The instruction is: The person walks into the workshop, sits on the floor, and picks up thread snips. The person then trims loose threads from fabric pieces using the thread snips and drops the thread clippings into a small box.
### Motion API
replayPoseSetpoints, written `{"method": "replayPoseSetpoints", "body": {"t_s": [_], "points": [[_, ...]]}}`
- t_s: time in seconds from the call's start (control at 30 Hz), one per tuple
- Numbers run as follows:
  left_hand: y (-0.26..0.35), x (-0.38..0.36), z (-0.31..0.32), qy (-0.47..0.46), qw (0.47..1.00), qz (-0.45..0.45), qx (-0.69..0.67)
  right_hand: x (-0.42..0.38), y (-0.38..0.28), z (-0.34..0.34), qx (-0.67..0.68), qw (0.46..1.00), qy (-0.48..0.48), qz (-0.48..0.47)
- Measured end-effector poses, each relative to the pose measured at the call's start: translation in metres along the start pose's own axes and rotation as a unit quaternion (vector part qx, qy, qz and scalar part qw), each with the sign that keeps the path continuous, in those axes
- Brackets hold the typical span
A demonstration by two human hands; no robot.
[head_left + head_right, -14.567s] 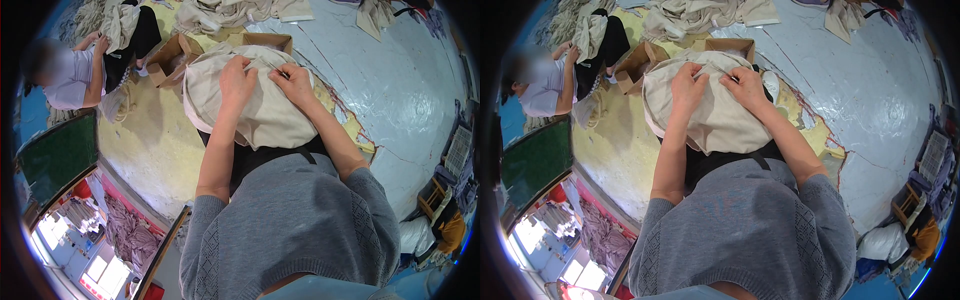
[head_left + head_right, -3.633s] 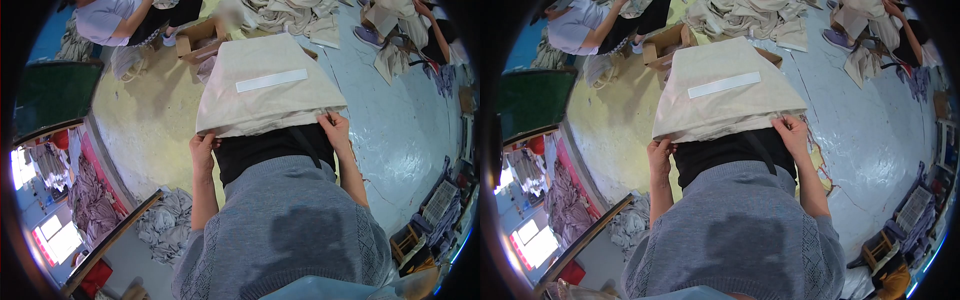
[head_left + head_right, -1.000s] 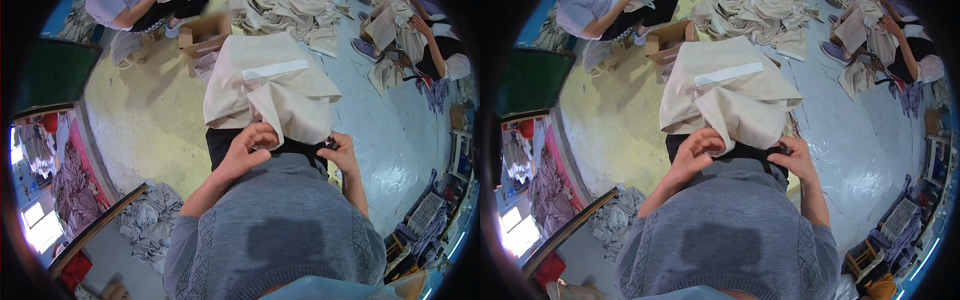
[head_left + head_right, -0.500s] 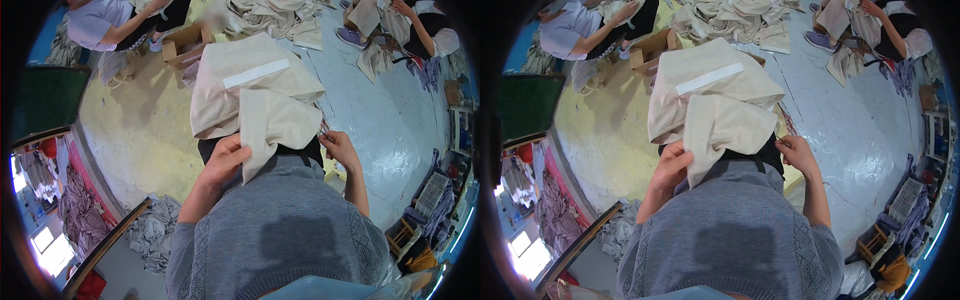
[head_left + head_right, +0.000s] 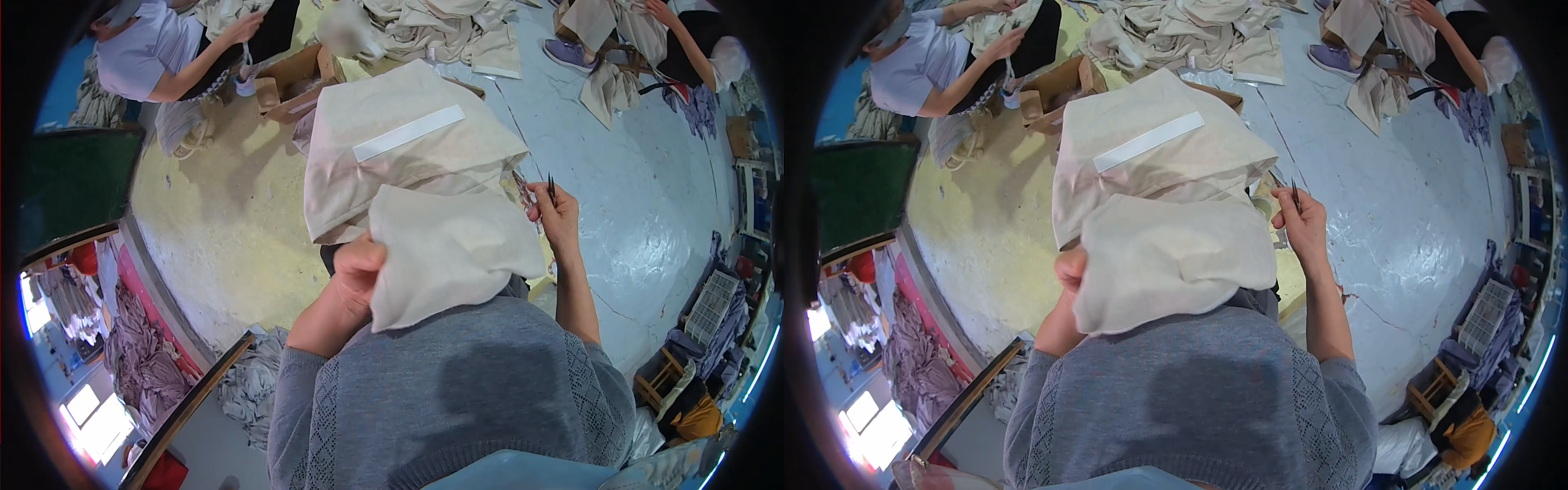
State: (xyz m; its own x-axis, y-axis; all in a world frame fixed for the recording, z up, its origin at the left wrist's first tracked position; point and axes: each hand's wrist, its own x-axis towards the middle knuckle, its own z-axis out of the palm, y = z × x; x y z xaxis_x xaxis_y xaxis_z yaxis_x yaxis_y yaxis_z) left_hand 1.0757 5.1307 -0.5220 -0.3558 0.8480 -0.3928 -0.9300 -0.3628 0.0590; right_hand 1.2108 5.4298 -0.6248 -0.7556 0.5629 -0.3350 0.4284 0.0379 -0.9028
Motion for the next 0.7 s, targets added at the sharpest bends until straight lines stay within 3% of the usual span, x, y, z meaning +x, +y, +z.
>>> {"method": "replayPoseSetpoints", "body": {"t_s": [0.13, 0.23, 0.3, 0.43, 0.7], "points": [[0.014, 0.011, -0.011, -0.043, 0.998, 0.049, -0.007, 0.026, -0.023, 0.013, 0.057, 0.996, 0.018, -0.061], [0.019, 0.024, -0.024, -0.073, 0.993, 0.095, -0.004, 0.065, -0.051, 0.031, -0.078, 0.975, -0.002, -0.208], [0.022, 0.035, -0.033, -0.092, 0.986, 0.138, 0.017, 0.094, -0.063, 0.051, -0.088, 0.959, -0.024, -0.268], [0.044, 0.042, -0.03, -0.053, 0.986, 0.138, -0.072, 0.131, -0.077, 0.084, -0.098, 0.951, -0.113, -0.269], [0.051, 0.059, -0.054, 0.056, 0.99, 0.131, -0.018, 0.151, -0.074, 0.101, -0.118, 0.946, -0.21, -0.217]]}}
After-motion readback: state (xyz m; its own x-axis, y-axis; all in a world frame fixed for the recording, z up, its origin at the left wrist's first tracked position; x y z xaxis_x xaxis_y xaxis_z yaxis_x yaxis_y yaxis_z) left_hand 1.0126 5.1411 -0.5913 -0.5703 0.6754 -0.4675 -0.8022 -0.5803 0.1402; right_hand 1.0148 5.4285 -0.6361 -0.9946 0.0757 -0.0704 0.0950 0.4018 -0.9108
